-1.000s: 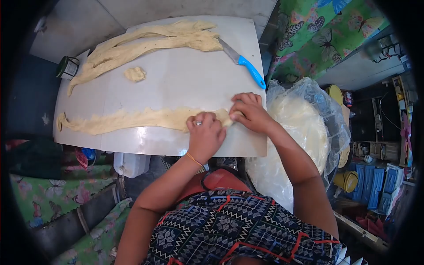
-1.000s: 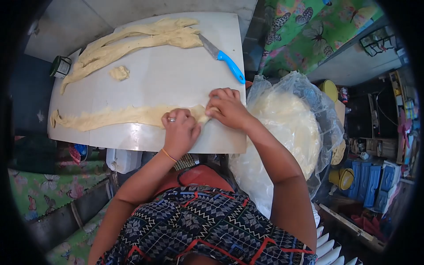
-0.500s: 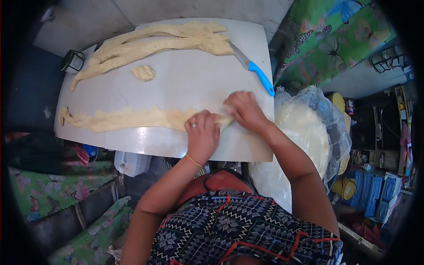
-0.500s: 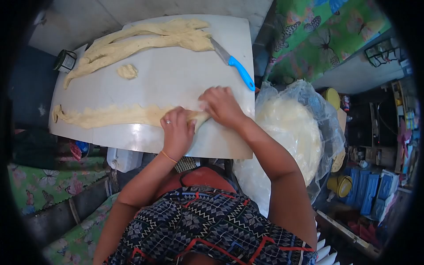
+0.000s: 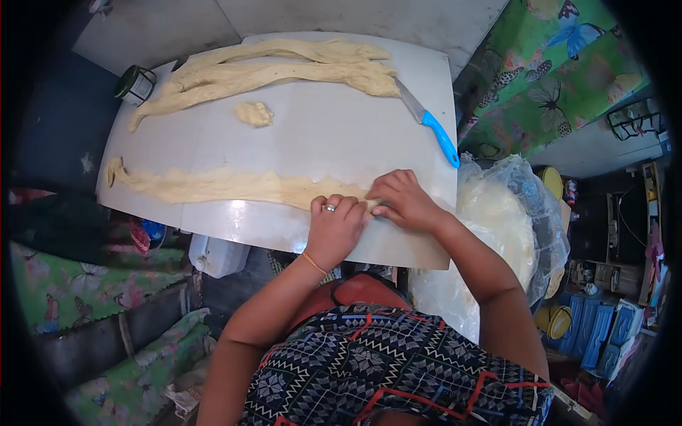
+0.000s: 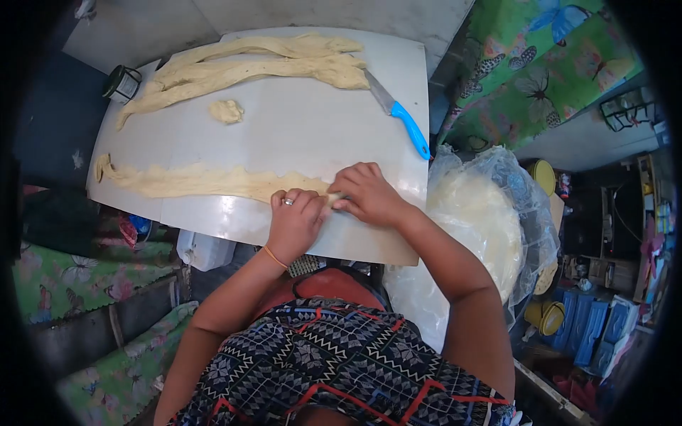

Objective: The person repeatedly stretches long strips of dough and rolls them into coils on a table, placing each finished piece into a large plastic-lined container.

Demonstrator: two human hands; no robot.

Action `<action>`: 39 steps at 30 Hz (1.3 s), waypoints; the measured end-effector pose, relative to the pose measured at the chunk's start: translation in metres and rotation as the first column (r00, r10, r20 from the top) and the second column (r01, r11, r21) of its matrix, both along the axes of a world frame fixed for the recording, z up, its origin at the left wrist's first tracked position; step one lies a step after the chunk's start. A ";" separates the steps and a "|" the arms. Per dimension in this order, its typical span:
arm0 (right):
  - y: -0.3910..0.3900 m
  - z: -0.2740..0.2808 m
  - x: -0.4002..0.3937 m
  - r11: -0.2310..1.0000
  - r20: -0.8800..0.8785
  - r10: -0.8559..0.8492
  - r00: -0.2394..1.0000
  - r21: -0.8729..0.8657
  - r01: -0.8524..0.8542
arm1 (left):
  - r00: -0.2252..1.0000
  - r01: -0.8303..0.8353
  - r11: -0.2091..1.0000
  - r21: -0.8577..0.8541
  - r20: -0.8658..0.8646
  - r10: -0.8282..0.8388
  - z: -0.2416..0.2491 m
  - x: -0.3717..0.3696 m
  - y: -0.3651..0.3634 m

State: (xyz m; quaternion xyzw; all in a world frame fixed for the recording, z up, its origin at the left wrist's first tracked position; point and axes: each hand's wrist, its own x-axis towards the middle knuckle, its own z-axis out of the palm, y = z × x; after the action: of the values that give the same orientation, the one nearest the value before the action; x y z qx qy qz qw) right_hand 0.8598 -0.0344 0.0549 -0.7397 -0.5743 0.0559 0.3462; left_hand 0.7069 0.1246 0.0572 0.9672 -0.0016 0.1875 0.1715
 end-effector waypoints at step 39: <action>0.076 0.019 0.016 0.932 0.154 0.040 0.987 -0.362 0.018 | 0.954 -0.248 0.969 0.003 -0.172 0.245 0.024 -0.028 0.069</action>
State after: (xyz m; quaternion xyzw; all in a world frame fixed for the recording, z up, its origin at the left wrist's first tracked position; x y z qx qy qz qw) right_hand 0.8761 0.0411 0.0738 -0.7897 -0.5840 0.1039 0.1566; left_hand 0.6789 0.1934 0.0809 0.9707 0.1354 0.1236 0.1552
